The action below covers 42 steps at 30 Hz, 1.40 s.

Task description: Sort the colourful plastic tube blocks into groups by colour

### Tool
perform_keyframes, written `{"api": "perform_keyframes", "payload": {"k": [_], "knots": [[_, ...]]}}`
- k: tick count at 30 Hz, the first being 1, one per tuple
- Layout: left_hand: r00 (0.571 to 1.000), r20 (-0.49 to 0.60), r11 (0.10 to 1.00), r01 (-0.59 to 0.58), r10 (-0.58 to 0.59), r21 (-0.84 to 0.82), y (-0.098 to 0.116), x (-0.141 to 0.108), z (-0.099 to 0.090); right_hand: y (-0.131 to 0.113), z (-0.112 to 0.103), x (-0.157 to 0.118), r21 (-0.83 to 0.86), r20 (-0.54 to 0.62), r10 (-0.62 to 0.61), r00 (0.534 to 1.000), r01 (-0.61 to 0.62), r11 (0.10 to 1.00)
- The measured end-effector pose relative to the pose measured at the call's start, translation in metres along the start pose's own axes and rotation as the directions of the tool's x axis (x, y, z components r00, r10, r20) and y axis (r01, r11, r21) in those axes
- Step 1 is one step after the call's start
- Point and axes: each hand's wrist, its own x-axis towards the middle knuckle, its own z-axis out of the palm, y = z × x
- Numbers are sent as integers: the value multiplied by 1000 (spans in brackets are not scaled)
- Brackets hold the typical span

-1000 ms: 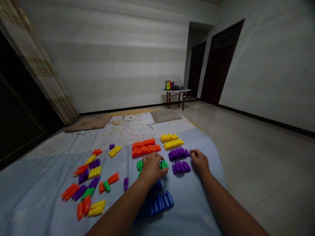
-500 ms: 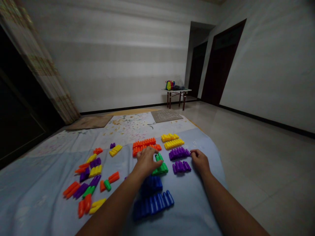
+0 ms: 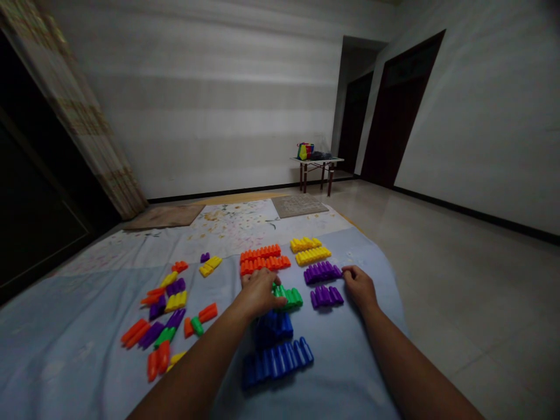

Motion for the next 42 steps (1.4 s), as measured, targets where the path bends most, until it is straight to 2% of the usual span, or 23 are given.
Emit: {"api": "perform_keyframes", "payload": {"k": [4,10,17,31,38,42], "knots": [[1000,-13,1000,-6,6,-3,2,2,3,0,0,0,-14,1,-8,1000,8,1000],[998,-52,999,-46,45,-14,16,13,20,-1,0,0,-22,-6,-9,1000,9,1000],[998,-29,999,-51,51,10,22,18,30,-2,-1,0,-16,-4,-4,1000,4,1000],[1000,26,999,-16,15,31,19,19,27,-2,-1,0,-9,5,1,1000,-1,1000],[1000,25,1000,-8,8,6,17,19,30,-2,-4,-2,-29,18,-5,1000,6,1000],[1000,-14,999,2,-2,-44,11,12,23,2,-5,-1,-73,17,-5,1000,6,997]]}}
